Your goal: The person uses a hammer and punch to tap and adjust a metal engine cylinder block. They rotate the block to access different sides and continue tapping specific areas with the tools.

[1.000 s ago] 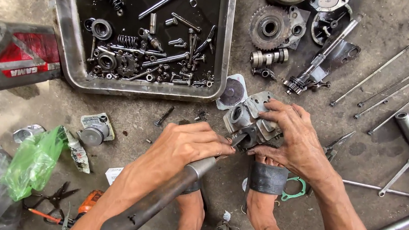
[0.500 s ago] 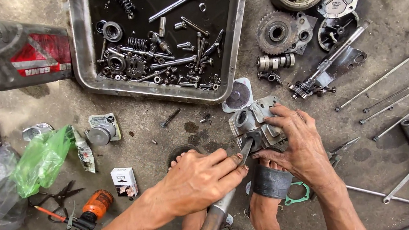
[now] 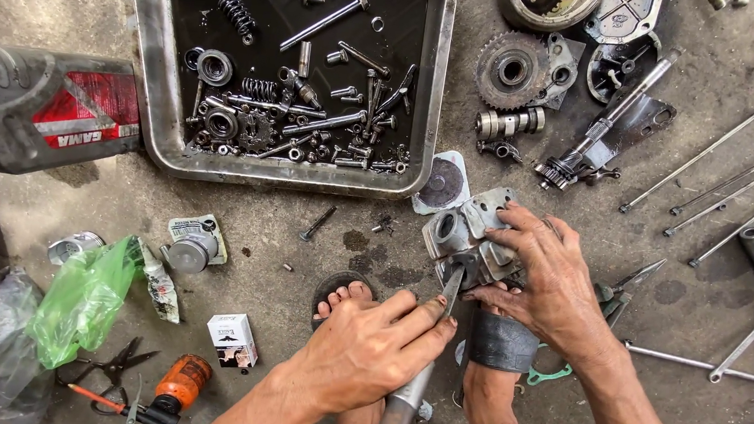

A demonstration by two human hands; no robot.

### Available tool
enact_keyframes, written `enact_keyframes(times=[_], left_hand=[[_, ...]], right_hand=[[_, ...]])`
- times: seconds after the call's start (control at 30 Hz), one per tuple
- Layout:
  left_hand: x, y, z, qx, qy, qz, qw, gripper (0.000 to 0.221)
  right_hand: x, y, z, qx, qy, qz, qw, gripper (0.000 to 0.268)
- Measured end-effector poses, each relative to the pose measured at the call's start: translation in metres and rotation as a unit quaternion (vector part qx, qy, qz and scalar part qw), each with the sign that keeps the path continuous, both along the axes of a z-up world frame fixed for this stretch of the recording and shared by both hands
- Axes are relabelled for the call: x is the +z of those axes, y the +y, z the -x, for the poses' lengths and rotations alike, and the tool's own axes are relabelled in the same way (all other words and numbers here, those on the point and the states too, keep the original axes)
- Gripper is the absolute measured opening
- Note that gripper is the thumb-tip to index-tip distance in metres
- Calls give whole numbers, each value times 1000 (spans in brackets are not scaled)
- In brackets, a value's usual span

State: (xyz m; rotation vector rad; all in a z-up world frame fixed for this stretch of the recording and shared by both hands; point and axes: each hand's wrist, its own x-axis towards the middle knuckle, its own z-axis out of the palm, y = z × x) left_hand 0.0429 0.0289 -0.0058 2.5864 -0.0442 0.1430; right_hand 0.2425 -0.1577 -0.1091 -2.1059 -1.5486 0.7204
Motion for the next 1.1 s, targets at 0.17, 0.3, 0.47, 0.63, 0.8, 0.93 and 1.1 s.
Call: enact_keyframes(times=[0.17,0.3,0.47,0.63,0.8,0.93,1.1], left_hand=[[4,6,1,-28,9,1,1000,12],[-3,12,5,-37,-26,-14,999,10],[2,7,1,-41,-12,-22,999,11],[11,6,-3,-30,2,-17,999,7],[9,6,-4,-25,5,-13,1000,6],[-4,7,6,-37,-23,-16,999,11],[-5,13,6,-12,22,91,996,18]], right_hand=[[2,-2,0,5,11,4,1000,78],[0,2,-7,-2,43,11,999,79],[-4,-1,-8,1,43,10,999,78],[-2,-2,-6,12,16,5,1000,81],[4,1,-1,8,17,7,1000,77],[4,2,-2,-1,32,11,999,75],[4,-1,4,1,7,15,1000,76]])
